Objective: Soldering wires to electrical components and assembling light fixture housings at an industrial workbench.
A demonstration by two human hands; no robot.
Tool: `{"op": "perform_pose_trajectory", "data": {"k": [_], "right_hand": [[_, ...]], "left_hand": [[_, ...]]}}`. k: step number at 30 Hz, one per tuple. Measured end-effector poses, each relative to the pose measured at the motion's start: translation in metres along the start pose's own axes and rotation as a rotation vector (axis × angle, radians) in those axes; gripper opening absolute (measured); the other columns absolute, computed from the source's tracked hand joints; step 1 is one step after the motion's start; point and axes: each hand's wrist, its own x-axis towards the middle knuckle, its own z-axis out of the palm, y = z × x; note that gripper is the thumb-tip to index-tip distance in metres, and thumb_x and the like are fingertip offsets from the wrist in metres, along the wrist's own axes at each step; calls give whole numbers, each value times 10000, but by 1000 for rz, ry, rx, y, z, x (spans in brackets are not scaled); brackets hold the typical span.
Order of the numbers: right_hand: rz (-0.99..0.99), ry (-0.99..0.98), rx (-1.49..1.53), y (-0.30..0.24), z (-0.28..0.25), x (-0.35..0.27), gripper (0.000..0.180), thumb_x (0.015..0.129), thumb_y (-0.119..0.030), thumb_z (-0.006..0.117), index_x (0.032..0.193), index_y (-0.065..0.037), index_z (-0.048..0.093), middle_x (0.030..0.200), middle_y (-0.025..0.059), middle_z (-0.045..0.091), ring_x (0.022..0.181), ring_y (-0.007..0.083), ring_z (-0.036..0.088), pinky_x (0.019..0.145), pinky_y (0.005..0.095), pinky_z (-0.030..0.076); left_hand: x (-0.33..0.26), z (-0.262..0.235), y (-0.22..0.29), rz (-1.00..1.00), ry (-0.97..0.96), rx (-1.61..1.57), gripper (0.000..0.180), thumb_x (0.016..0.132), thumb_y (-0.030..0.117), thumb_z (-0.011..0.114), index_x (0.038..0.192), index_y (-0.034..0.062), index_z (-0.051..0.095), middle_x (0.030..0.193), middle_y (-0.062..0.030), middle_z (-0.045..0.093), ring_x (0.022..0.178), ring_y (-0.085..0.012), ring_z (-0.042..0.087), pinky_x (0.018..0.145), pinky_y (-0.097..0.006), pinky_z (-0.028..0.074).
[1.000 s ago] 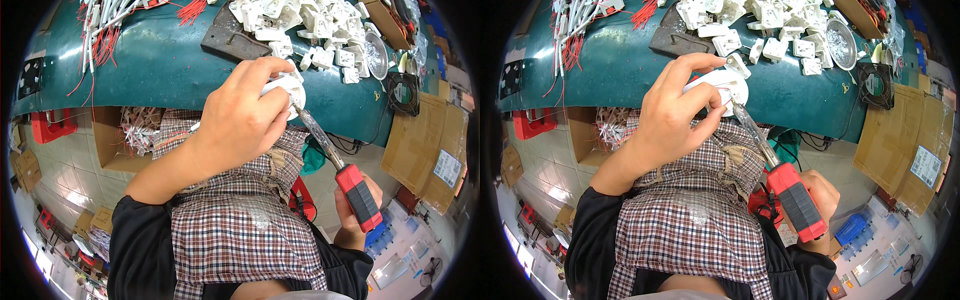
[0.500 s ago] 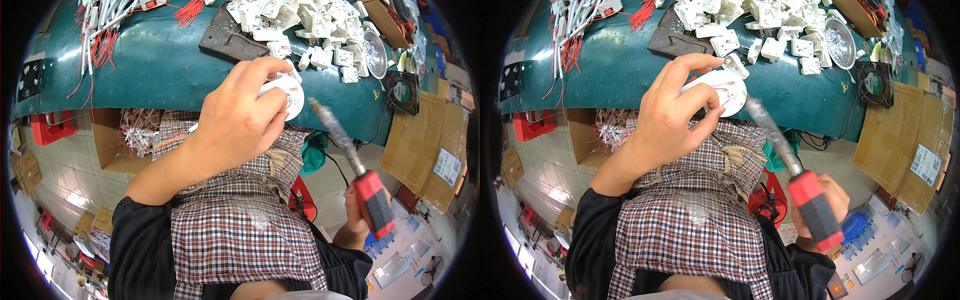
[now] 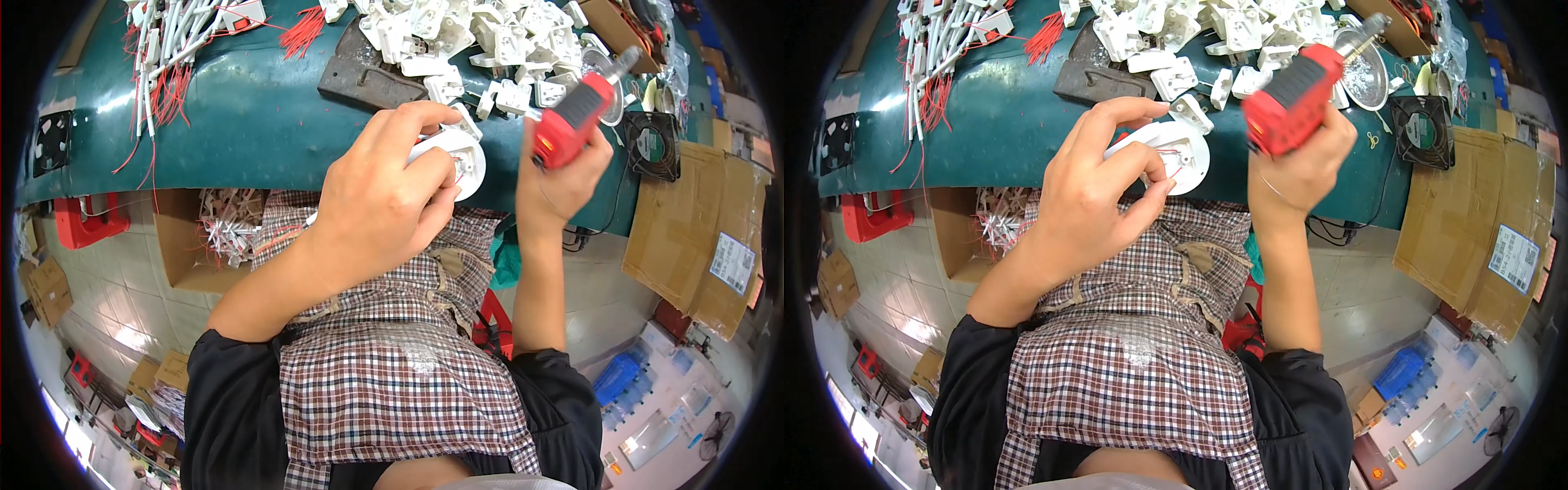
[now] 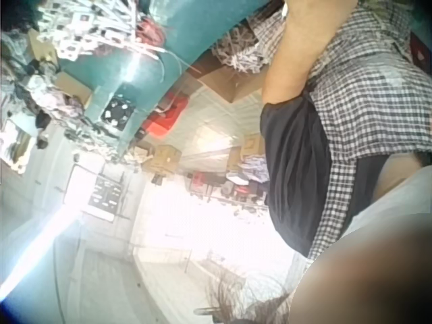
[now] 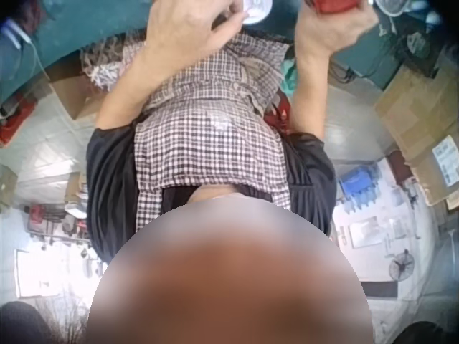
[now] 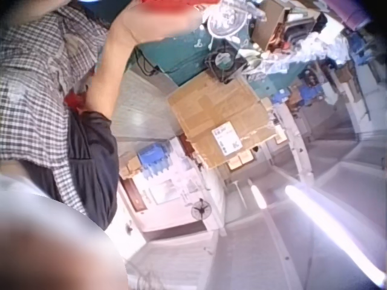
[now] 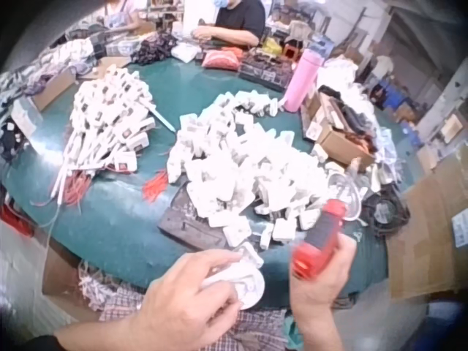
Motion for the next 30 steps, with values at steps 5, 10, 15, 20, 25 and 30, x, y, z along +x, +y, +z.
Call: {"op": "perform_pose_trajectory", "data": {"k": [5,10,15,20,25,30], "right_hand": [[63,-46,-142,-2,28,8,717,697,-165,880,1271,-40,469,1196,171,510,1072,391,606,762,468,561],[123,-16,-90,-1,25,12,663,714,-110,855,1252,-33,475,1175,164,522,1056,398,602,820,469,537],[-5,130,-187,11,8,15,637,764,-127,881,1239,9,480,1119,147,593,973,312,652,818,422,533],[214,41,401,7,-15,3,540,815,-15,825,1250,0,505,1089,84,637,878,174,670,796,300,530],[-161,-312,486,-11,-36,-1,588,771,15,818,1267,15,503,998,100,719,1008,236,639,872,359,503],[-363,-216,547,-39,-30,19,462,748,71,781,1156,-5,579,1051,96,692,960,233,639,775,343,530]], "left_hand": [[1,-2,2,-6,-17,10,182,732,31,790,791,53,619,1258,-134,619,1076,-319,643,871,-391,535],[0,2,1,-19,33,52,184,761,56,806,805,54,627,1252,-141,628,1014,-325,629,827,-390,528],[1,5,2,79,134,103,185,789,66,810,849,48,637,1237,-150,636,927,-288,636,750,-359,530],[6,-25,10,-172,44,-337,131,846,57,761,869,33,634,1172,-158,650,875,-121,594,725,-274,498],[-6,-103,-14,-324,-308,-404,140,844,39,757,826,30,618,1109,-97,650,852,-95,596,662,-226,477],[-58,-169,-32,-557,-369,-22,155,825,70,771,824,22,624,1084,-113,655,845,-167,628,672,-282,503]]}}
